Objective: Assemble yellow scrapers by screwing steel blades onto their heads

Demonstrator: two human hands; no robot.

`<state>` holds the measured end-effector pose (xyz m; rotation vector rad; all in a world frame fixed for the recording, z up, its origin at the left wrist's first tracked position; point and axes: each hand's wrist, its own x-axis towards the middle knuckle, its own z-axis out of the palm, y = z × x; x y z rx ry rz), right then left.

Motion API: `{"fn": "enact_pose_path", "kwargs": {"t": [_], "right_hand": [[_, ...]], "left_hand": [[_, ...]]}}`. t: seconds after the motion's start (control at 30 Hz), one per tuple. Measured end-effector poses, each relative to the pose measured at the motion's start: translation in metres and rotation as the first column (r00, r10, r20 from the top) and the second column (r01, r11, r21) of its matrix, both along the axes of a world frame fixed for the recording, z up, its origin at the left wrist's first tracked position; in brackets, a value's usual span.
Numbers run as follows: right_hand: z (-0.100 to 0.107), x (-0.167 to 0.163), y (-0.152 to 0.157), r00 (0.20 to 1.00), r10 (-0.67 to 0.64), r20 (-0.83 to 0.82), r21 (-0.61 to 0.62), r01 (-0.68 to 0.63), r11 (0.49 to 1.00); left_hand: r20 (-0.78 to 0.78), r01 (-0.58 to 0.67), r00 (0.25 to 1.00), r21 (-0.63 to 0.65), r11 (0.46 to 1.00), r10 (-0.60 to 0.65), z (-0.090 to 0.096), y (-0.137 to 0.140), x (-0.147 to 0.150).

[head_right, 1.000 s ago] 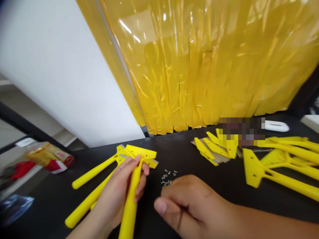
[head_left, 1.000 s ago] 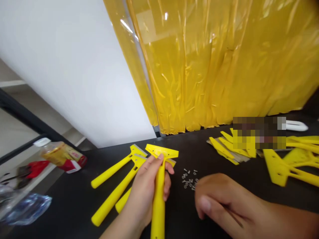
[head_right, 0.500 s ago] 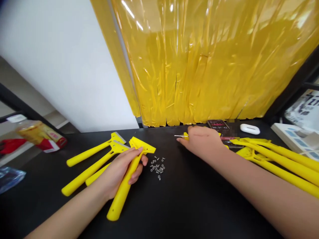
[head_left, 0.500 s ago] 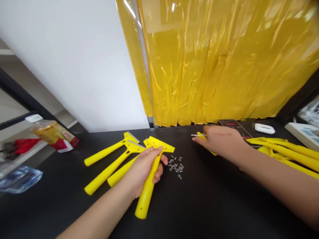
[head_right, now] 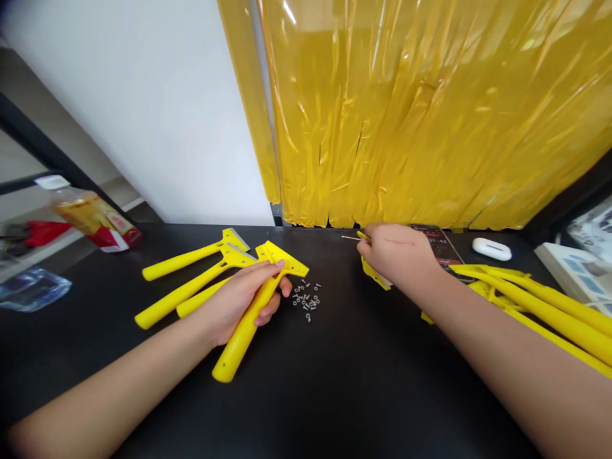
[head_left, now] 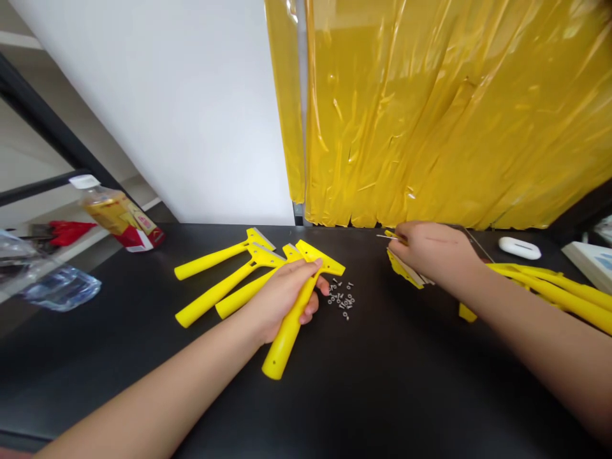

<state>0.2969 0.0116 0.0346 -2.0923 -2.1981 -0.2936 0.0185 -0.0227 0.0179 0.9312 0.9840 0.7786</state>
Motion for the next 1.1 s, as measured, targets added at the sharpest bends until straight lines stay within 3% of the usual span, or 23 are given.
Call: {"fn": "enact_pose_path", "kwargs": {"t": [0.23,0.43,0.73,0.87,0.97,1.0,1.03,1.07,1.1], "right_hand": [[-0.001,-0.030,-0.033,0.977,0.214,0.001,-0.114,-0.212,0.971],[-0.009,-0.026,-0.041,0.969,0.236,-0.074,-0.195,-0.246,0.949],[-0.014,-0.013,-0.021,0.982,0.162,-0.097,-0.093,-0.171,0.981],[-0.017,-0.015,-0.012,0.966,0.190,-0.173,-0.088,-0.207,0.974],[-0.004,-0.017,-0.020,0.922,0.255,-0.290,-0.096,-0.294,0.951],[0.004,-0.018,-0.027,0.877,0.305,-0.372,-0.138,-0.377,0.916],[0.012,-0.019,-0.035,0.807,0.363,-0.465,-0.197,-0.494,0.847],[0.020,-0.021,-0.044,0.640,0.386,-0.665,-0.274,-0.690,0.670],[0.027,-0.022,-0.053,0.504,0.312,-0.806,-0.350,-0.830,0.435]], "left_hand": [[0.012,-0.011,1.000,0.003,1.000,0.011,0.001,0.002,0.002],[-0.026,0.015,1.000,0.004,1.000,-0.014,0.003,0.000,0.001],[-0.114,0.099,0.989,0.029,0.995,-0.095,0.001,0.002,-0.003],[-0.117,0.071,0.991,0.039,0.997,-0.066,0.002,0.002,-0.002],[-0.105,0.065,0.993,0.042,0.997,-0.060,0.002,0.002,-0.001],[-0.098,0.063,0.994,0.044,0.997,-0.058,0.001,0.002,-0.001],[-0.091,0.062,0.994,0.045,0.997,-0.058,0.000,0.002,-0.001],[-0.090,0.064,0.994,0.045,0.997,-0.060,0.000,0.002,-0.001],[-0.091,0.068,0.994,0.047,0.997,-0.063,-0.001,0.002,-0.002]]}}
